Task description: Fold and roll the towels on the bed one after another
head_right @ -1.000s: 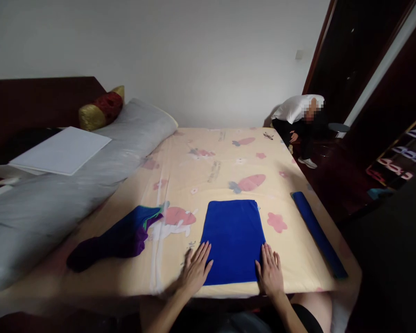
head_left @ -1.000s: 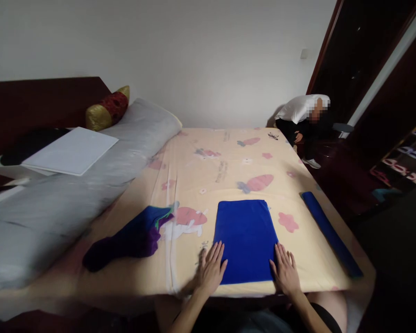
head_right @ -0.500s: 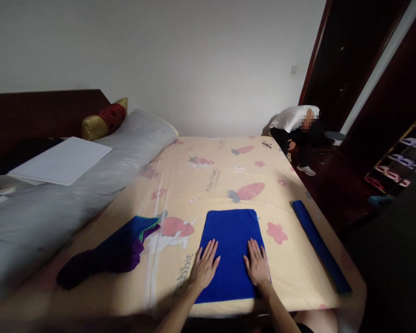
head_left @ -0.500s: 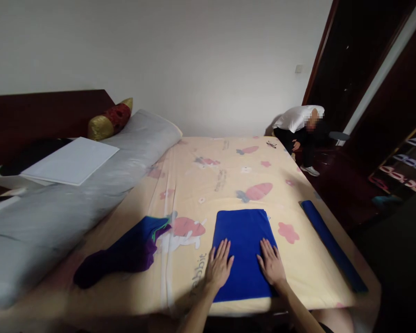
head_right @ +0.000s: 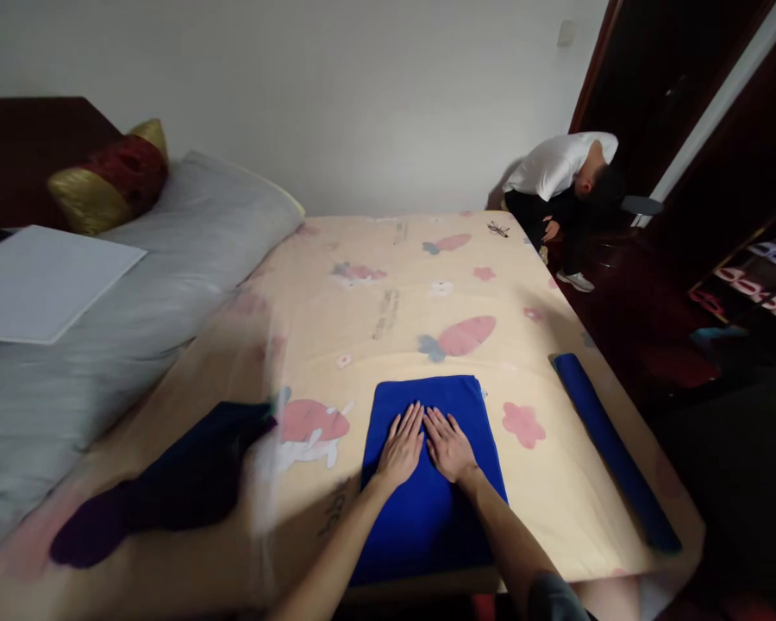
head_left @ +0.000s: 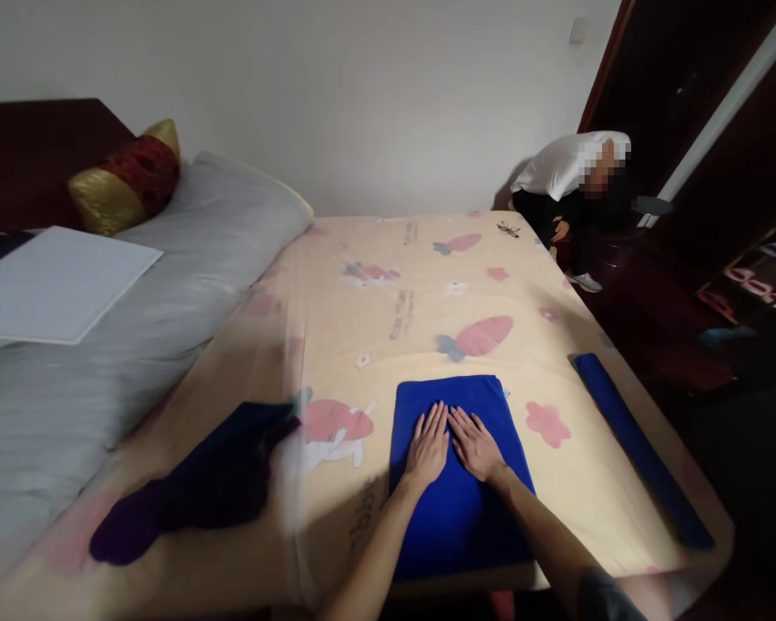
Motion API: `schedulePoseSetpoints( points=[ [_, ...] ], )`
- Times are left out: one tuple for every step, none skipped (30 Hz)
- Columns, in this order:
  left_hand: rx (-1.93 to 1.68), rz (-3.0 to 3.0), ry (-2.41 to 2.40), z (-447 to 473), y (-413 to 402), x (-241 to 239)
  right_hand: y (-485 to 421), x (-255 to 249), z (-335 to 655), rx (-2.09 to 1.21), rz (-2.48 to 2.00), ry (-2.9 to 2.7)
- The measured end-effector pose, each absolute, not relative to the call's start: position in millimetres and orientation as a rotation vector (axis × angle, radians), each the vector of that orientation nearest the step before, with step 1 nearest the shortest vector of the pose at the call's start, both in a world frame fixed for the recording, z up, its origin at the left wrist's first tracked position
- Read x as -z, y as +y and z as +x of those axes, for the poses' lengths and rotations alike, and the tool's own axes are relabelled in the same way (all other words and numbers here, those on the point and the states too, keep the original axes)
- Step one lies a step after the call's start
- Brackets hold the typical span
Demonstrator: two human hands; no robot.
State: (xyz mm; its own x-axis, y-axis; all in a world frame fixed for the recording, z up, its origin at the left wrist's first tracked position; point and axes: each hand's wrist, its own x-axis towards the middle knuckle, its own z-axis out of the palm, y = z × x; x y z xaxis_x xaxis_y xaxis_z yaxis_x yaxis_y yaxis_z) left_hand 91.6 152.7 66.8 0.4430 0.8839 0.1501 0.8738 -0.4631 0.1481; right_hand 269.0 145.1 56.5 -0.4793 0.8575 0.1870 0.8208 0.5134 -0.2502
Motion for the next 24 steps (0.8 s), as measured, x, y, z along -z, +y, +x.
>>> schedulePoseSetpoints(
  points=[
    [-0.302, 2.601, 1.638, 88.5, 167.6, -65.7, 160.2, -56.4, 273.2, -0.188, -1.445, -2.460],
    [-0.289, 2.566, 1.699, 83.2, 181.2, -64.5, 173.9, -55.4, 280.3, -0.182, -1.500, -2.431],
    [-0.281, 2.525, 1.776, 76.4, 192.8, -63.1, 185.8, -53.7, 289.5, -0.170, -1.565, -2.390],
    [-0.281, 2.482, 1.860, 68.8, 202.2, -61.5, 195.4, -51.3, 299.7, -0.156, -1.633, -2.342],
    [-0.289, 2.444, 1.940, 61.3, 209.2, -59.7, 202.8, -48.5, 310.0, -0.145, -1.697, -2.294],
    [-0.300, 2.415, 2.005, 54.6, 214.0, -57.7, 208.0, -45.2, 319.4, -0.140, -1.751, -2.254],
    [-0.309, 2.395, 2.050, 49.2, 217.1, -55.6, 211.4, -41.8, 327.3, -0.142, -1.794, -2.223],
    [-0.313, 2.383, 2.075, 45.0, 218.9, -53.6, 213.5, -38.5, 333.3, -0.154, -1.830, -2.200],
    [-0.307, 2.376, 2.082, 42.1, 219.9, -51.6, 214.9, -35.8, 337.5, -0.173, -1.857, -2.185],
    [-0.295, 2.369, 2.080, 40.2, 220.9, -50.1, 216.1, -33.9, 340.1, -0.194, -1.874, -2.179],
    [-0.277, 2.360, 2.073, 39.0, 221.9, -49.1, 217.3, -33.1, 341.4, -0.212, -1.881, -2.178],
    [-0.261, 2.352, 2.064, 38.4, 223.1, -48.7, 218.7, -33.7, 341.6, -0.226, -1.884, -2.179],
    [-0.251, 2.346, 2.057, 38.4, 224.2, -49.2, 220.0, -35.8, 340.6, -0.232, -1.886, -2.179],
    [-0.254, 2.343, 2.053, 39.4, 224.8, -50.3, 220.8, -39.2, 338.2, -0.230, -1.890, -2.174],
    [-0.271, 2.346, 2.053, 41.7, 224.0, -52.1, 220.6, -43.7, 334.2, -0.221, -1.898, -2.163],
    [-0.298, 2.354, 2.053, 45.9, 221.2, -54.2, 218.6, -48.9, 328.2, -0.209, -1.908, -2.147],
    [-0.331, 2.365, 2.055, 52.1, 215.8, -56.2, 214.2, -54.0, 320.0, -0.196, -1.914, -2.133],
    [-0.364, 2.380, 2.052, 60.3, 207.3, -57.6, 207.1, -58.5, 309.9, -0.182, -1.908, -2.127],
    [-0.393, 2.405, 2.034, 70.0, 195.8, -58.1, 197.0, -61.6, 298.3, -0.171, -1.891, -2.133],
    [-0.413, 2.444, 1.996, 80.5, 181.5, -57.6, 184.1, -63.0, 286.3, -0.167, -1.849, -2.158],
    [-0.424, 2.493, 1.942, 90.6, 165.0, -56.1, 168.8, -62.5, 274.9, -0.171, -1.786, -2.198],
    [-0.432, 2.553, 1.875, 99.2, 147.1, -53.8, 151.7, -60.1, 265.4, -0.178, -1.710, -2.243],
    [-0.436, 2.600, 1.825, 105.1, 128.7, -51.1, 133.5, -56.2, 258.9, -0.183, -1.636, -2.278],
    [-0.437, 2.638, 1.790, 107.2, 110.6, -48.5, 115.0, -51.6, 256.4, -0.180, -1.583, -2.294]
  ],
)
